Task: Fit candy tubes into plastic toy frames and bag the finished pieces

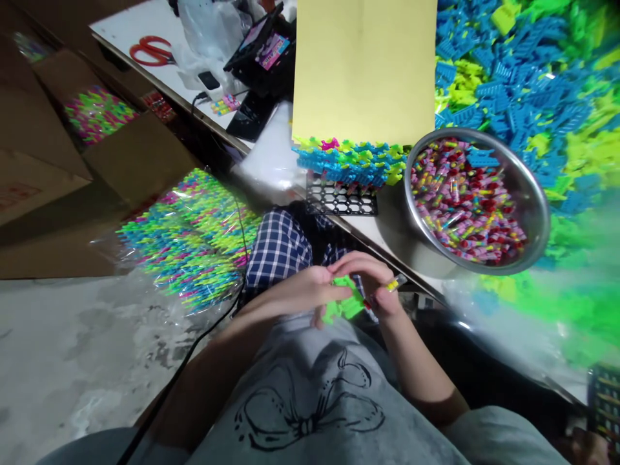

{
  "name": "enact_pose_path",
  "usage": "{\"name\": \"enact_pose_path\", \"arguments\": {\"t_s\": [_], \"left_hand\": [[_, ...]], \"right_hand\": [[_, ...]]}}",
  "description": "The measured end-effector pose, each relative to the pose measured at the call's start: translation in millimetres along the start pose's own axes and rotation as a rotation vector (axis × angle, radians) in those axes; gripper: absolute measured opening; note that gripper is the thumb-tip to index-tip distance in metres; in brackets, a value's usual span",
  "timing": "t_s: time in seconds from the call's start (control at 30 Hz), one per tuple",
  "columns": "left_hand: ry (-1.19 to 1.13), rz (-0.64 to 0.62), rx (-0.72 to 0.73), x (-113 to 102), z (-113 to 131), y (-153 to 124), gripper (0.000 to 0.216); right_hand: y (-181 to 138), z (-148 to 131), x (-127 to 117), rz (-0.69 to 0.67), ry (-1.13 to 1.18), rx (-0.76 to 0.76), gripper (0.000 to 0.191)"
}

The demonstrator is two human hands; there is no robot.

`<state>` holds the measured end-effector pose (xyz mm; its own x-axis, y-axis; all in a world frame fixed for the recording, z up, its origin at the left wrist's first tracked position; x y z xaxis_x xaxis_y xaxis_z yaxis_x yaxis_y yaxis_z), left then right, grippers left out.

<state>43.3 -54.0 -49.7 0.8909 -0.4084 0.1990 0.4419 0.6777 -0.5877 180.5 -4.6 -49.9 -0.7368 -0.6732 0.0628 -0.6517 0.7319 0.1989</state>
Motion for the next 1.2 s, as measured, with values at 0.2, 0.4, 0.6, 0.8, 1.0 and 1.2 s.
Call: {"name": "enact_pose_path", "arguments": {"t_s": [0.2,0.4,0.6,0.8,1.0,1.2], "left_hand": [[-0.101,0.012,0.077,13,6,1,0.037],[-0.039,0.062,0.087,14,18,-4,0.032],[-0.631,0.335,0.123,19,-2,11,0.031],[-0.618,0.501,0.016,31,-1,13,0.034],[-0.874,0.437,0.069,34,5,17,0.026],[-0.915,0.391,0.033,35,4,23,0.025]], "right_hand": [[-13,-9,2,0.233,-0.033,-0.052,0.042],[-10,-17,-4,0.220,-0.157,-0.092,0.038],[0,-12,-20,0.293,-0.169,-0.128,0.042],[6,3,-16,0.280,-0.102,-0.061,0.045],[4,12,-12,0.265,-0.207,-0.108,0.046],[0,5,-7,0.491,-0.311,-0.335,0.041]]}}
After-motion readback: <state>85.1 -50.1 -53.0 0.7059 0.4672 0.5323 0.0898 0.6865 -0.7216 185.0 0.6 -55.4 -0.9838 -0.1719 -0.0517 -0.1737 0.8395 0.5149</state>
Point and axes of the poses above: each hand's wrist, its own y-axis towards the middle knuckle, its own x-axis out of the palm, z = x × y, the point moved 2 cm from there along y, towards the middle knuckle
